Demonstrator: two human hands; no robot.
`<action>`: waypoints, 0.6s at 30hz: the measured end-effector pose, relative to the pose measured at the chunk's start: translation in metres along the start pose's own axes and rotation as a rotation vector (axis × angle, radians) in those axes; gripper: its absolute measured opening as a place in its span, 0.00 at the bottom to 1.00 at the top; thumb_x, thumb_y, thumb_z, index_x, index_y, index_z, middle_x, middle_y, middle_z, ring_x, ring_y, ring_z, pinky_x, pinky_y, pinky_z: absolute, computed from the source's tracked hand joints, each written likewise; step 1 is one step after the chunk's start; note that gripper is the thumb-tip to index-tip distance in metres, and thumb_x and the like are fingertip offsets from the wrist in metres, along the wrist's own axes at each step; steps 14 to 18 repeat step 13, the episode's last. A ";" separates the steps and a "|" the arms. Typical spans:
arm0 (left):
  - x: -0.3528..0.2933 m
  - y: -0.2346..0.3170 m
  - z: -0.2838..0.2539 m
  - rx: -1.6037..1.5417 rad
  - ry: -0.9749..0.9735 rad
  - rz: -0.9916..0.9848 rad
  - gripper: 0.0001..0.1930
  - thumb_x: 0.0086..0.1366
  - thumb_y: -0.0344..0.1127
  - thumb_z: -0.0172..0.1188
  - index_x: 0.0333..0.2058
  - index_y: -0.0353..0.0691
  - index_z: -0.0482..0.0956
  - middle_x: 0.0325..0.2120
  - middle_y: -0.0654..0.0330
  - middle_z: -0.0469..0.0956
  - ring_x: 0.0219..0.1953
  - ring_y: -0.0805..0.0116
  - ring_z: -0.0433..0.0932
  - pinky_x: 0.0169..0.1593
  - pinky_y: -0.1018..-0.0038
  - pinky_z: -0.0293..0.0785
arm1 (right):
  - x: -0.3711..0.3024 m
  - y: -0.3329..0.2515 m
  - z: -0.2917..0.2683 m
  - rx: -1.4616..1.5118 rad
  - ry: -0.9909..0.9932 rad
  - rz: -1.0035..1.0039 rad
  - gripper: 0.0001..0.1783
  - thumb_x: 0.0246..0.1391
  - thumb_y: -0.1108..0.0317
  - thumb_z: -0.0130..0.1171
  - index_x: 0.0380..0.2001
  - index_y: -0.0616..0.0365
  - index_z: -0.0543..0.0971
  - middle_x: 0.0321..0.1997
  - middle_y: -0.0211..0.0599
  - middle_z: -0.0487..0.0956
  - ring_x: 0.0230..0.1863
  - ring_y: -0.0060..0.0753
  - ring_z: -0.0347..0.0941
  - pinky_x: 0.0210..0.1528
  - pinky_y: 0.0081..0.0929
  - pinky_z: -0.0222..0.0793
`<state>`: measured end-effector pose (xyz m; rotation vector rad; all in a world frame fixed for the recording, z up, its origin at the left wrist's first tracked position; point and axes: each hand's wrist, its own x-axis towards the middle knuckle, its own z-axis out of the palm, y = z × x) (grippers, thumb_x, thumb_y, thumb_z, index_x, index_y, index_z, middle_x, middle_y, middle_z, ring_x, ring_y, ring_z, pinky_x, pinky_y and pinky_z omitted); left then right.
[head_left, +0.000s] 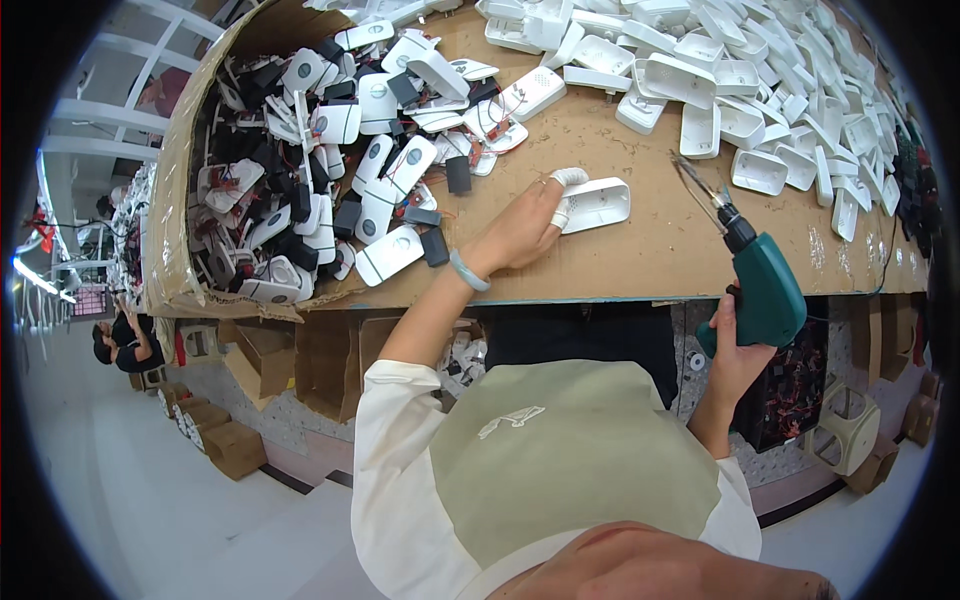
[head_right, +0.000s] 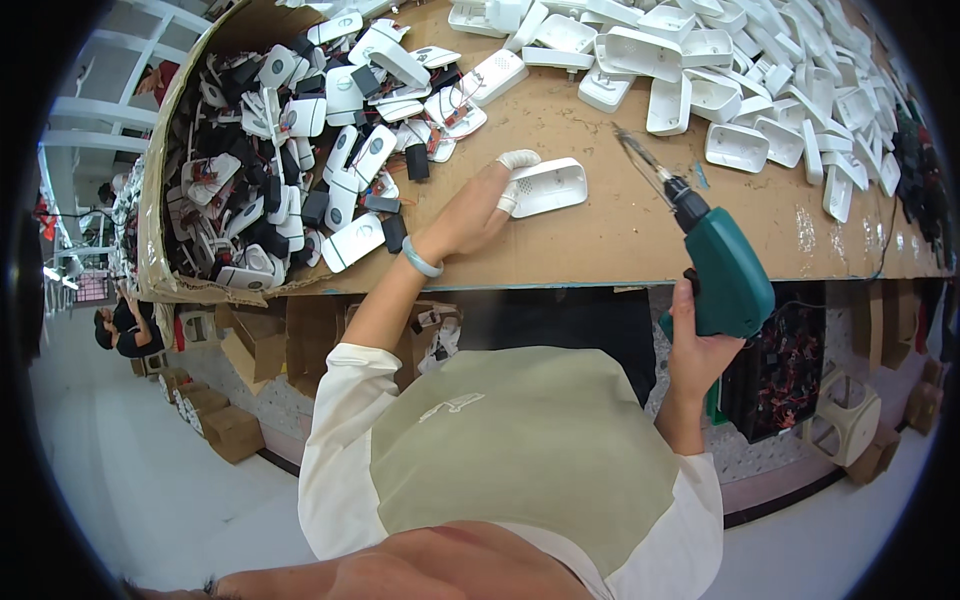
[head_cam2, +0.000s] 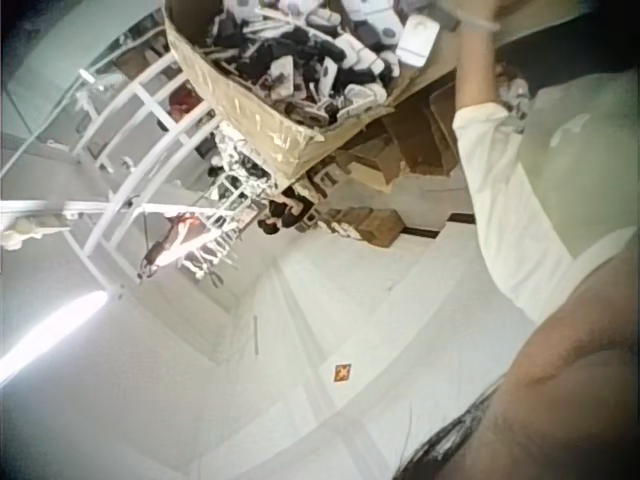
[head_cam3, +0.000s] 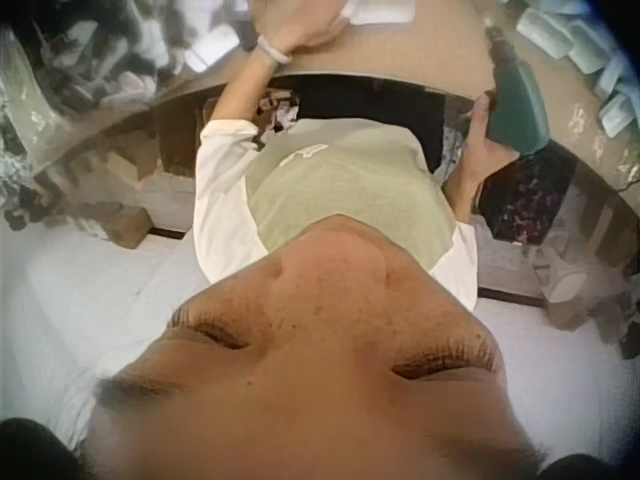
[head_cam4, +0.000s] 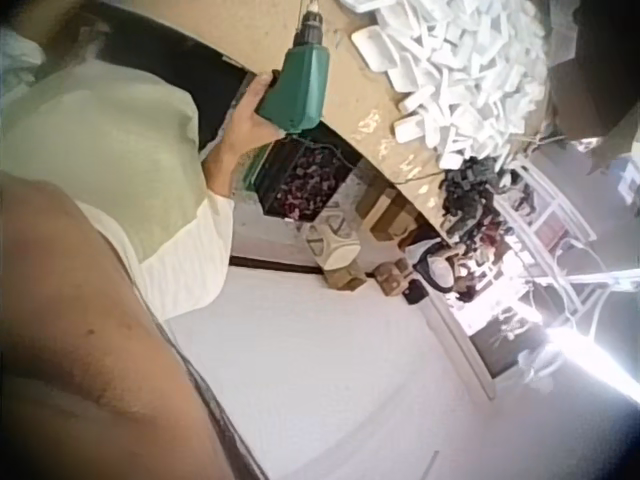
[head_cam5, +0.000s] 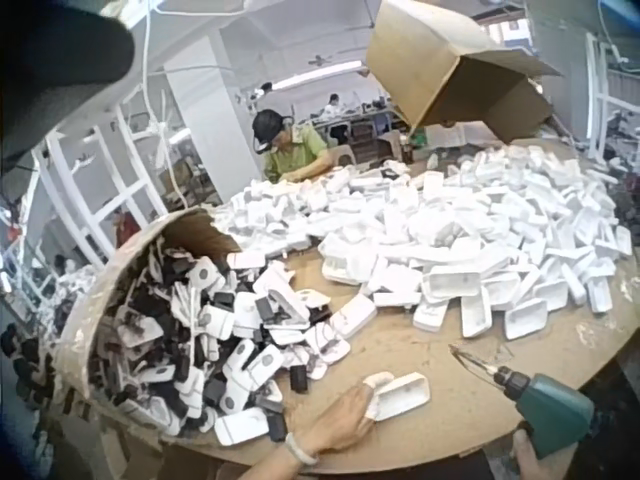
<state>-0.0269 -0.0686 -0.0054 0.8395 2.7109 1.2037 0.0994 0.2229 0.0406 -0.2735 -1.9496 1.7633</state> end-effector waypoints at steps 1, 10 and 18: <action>0.002 0.004 -0.001 0.004 0.036 0.110 0.24 0.69 0.31 0.50 0.62 0.33 0.66 0.57 0.41 0.72 0.60 0.40 0.70 0.64 0.56 0.65 | -0.001 0.000 0.002 -0.003 0.009 0.004 0.15 0.58 0.74 0.68 0.47 0.66 0.79 0.38 0.33 0.82 0.26 0.17 0.72 0.29 0.17 0.69; 0.075 -0.041 -0.057 0.533 0.397 -0.419 0.15 0.56 0.33 0.65 0.38 0.28 0.77 0.40 0.40 0.80 0.49 0.41 0.75 0.52 0.50 0.70 | -0.006 0.004 -0.001 -0.002 -0.016 0.020 0.16 0.57 0.73 0.70 0.46 0.65 0.80 0.40 0.33 0.82 0.34 0.20 0.76 0.37 0.19 0.72; 0.077 -0.055 -0.056 0.332 0.420 -0.424 0.22 0.54 0.36 0.67 0.46 0.31 0.79 0.44 0.42 0.82 0.48 0.43 0.76 0.52 0.50 0.71 | -0.012 0.000 -0.002 0.022 -0.061 0.075 0.17 0.56 0.71 0.71 0.48 0.65 0.80 0.42 0.34 0.82 0.39 0.21 0.76 0.43 0.21 0.73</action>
